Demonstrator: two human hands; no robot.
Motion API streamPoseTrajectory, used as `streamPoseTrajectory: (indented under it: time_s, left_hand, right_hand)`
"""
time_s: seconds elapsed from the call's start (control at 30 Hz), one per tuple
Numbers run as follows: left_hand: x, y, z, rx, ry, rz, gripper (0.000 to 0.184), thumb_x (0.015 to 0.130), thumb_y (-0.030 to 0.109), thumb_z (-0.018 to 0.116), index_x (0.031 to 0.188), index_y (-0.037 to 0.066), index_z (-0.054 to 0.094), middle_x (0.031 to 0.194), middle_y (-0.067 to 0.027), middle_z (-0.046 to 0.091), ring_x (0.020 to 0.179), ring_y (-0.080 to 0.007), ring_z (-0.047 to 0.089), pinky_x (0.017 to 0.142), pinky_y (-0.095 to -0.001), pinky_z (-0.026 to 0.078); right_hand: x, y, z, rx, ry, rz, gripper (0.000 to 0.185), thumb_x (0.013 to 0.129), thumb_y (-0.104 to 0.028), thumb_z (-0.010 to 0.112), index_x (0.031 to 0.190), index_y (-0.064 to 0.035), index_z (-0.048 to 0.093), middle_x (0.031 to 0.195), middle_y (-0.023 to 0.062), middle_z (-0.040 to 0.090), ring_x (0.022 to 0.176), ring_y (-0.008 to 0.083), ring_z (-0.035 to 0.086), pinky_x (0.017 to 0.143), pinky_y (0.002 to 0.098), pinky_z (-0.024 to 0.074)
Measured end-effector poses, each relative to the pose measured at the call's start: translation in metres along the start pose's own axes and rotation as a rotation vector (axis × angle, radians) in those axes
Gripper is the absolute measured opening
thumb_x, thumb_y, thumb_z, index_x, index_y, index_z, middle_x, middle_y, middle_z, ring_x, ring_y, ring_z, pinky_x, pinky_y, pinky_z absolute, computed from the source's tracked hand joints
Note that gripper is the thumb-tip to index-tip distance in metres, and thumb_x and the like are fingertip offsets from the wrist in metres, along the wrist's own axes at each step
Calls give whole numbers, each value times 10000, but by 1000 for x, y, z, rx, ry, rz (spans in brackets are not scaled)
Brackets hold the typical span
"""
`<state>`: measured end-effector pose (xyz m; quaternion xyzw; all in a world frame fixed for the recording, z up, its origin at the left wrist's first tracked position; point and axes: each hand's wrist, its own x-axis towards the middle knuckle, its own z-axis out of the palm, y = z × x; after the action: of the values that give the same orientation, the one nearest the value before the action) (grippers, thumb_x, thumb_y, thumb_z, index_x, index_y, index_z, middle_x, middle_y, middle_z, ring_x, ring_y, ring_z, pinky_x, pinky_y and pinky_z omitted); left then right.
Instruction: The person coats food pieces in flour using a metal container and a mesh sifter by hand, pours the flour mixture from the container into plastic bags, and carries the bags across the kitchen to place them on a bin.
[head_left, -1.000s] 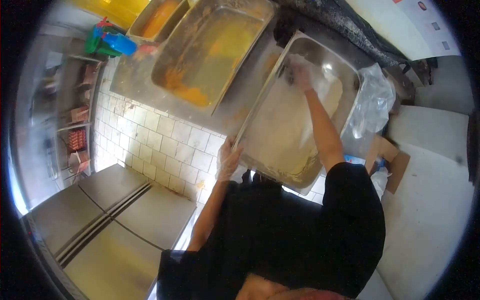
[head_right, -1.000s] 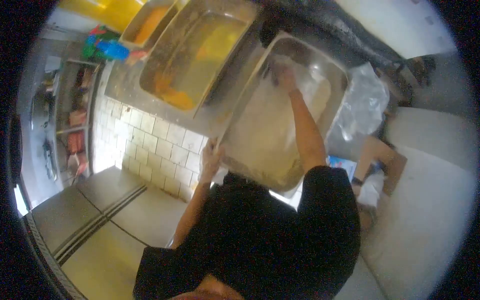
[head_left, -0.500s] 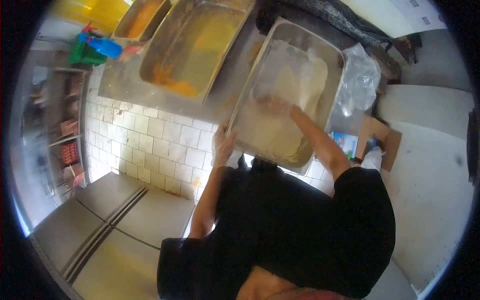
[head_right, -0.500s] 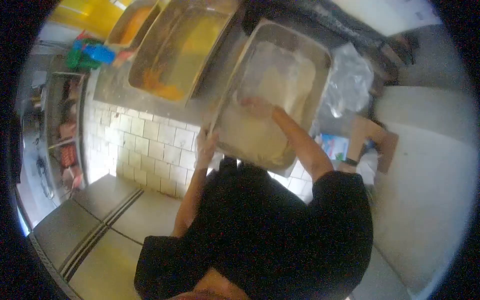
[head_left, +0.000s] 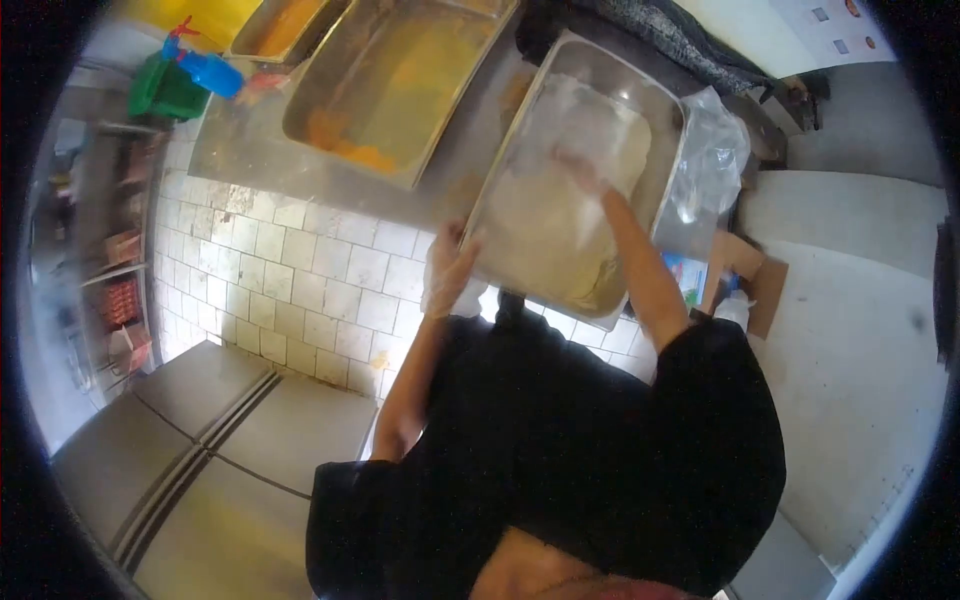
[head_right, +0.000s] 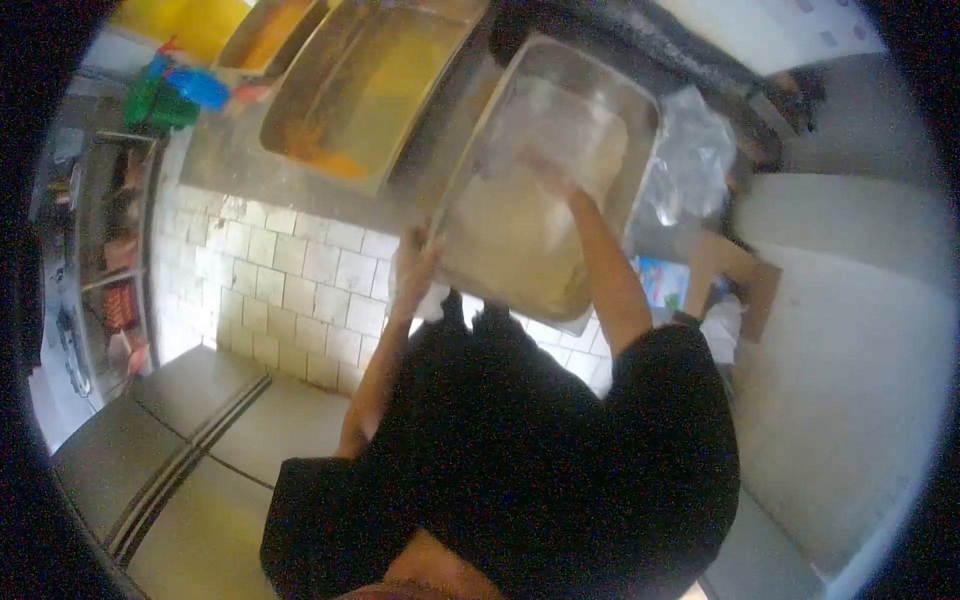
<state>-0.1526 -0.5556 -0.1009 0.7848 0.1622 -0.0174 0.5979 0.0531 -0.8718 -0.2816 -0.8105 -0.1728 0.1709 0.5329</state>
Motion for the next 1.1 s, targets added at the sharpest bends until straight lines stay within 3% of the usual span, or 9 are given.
streamPoseTrajectory:
  time_s: [0.03, 0.17, 0.23, 0.5, 0.57, 0.7, 0.8, 1.0, 1.1]
  left_hand:
    - [-2, 9, 2, -79, 160, 261, 426, 840, 317, 609, 1102, -17, 575, 955, -194, 638, 931, -297, 603, 868, -344, 447]
    - [27, 74, 2, 178, 285, 586, 353, 882, 225, 581, 1168, 21, 547, 1027, -154, 632, 970, -258, 599, 848, -378, 460]
    - [46, 107, 25, 235, -314, 376, 398, 921, 356, 466, 1143, 45, 578, 1056, -194, 623, 1029, -361, 574, 936, -376, 420]
    - [246, -63, 230, 678, -543, 770, 431, 957, 411, 369, 1165, 72, 535, 1227, -166, 537, 1161, -315, 486, 984, -405, 370]
    - [215, -45, 234, 250, -756, 130, 583, 956, 390, 387, 1403, 26, 298, 1471, -139, 269, 1361, -257, 258, 1114, -361, 215]
    - [136, 4, 222, -229, -1142, -83, 702, 958, 549, 242, 1418, 18, 247, 1495, -114, 198, 1371, -269, 197, 1116, -397, 163]
    - [107, 49, 217, -536, -504, -271, 626, 959, 448, 350, 1412, 26, 262, 1466, -148, 265, 1366, -270, 231, 1133, -387, 159]
    - [123, 22, 213, -502, -407, 94, 651, 917, 386, 420, 1429, 34, 227, 1479, -183, 223, 1373, -296, 222, 1134, -427, 115]
    - [116, 54, 200, 265, -363, 1013, 665, 941, 450, 361, 1426, 14, 230, 1499, -135, 203, 1390, -271, 173, 1137, -393, 92]
  right_hand:
    - [-16, -37, 7, -5, -241, 306, 446, 997, -302, 322, 1375, -73, 386, 1429, 86, 377, 1297, 204, 357, 1100, 309, 214]
    - [-58, -124, -2, -704, -606, 189, 428, 993, -271, 324, 1389, -114, 369, 1419, 91, 392, 1300, 241, 363, 1097, 320, 235]
    - [-81, -121, 3, -493, 13, 179, 430, 979, -251, 345, 1391, -131, 367, 1399, 102, 411, 1263, 293, 411, 1056, 361, 309]
    - [-173, -151, 59, -394, 627, 381, 434, 925, -248, 470, 1325, -80, 436, 1290, 194, 494, 1143, 351, 511, 967, 407, 401]
    - [-179, -159, 67, -275, 792, 321, 419, 911, -234, 501, 1293, -65, 472, 1254, 212, 519, 1114, 358, 528, 949, 408, 415]
    - [-185, -204, 61, -70, 841, 345, 401, 868, -257, 584, 1192, -22, 552, 1058, 174, 624, 941, 302, 601, 840, 389, 466]
    - [-179, -248, 29, 67, 775, 366, 413, 833, -319, 635, 1106, -11, 604, 956, 134, 656, 842, 249, 619, 770, 361, 483]
    - [-150, -261, 22, 176, 792, 438, 386, 799, -353, 671, 978, -12, 655, 845, 116, 663, 754, 213, 615, 710, 323, 483]
    - [-132, -234, 35, 208, 800, 398, 332, 838, -318, 637, 953, -7, 651, 803, 123, 660, 734, 203, 609, 701, 318, 477]
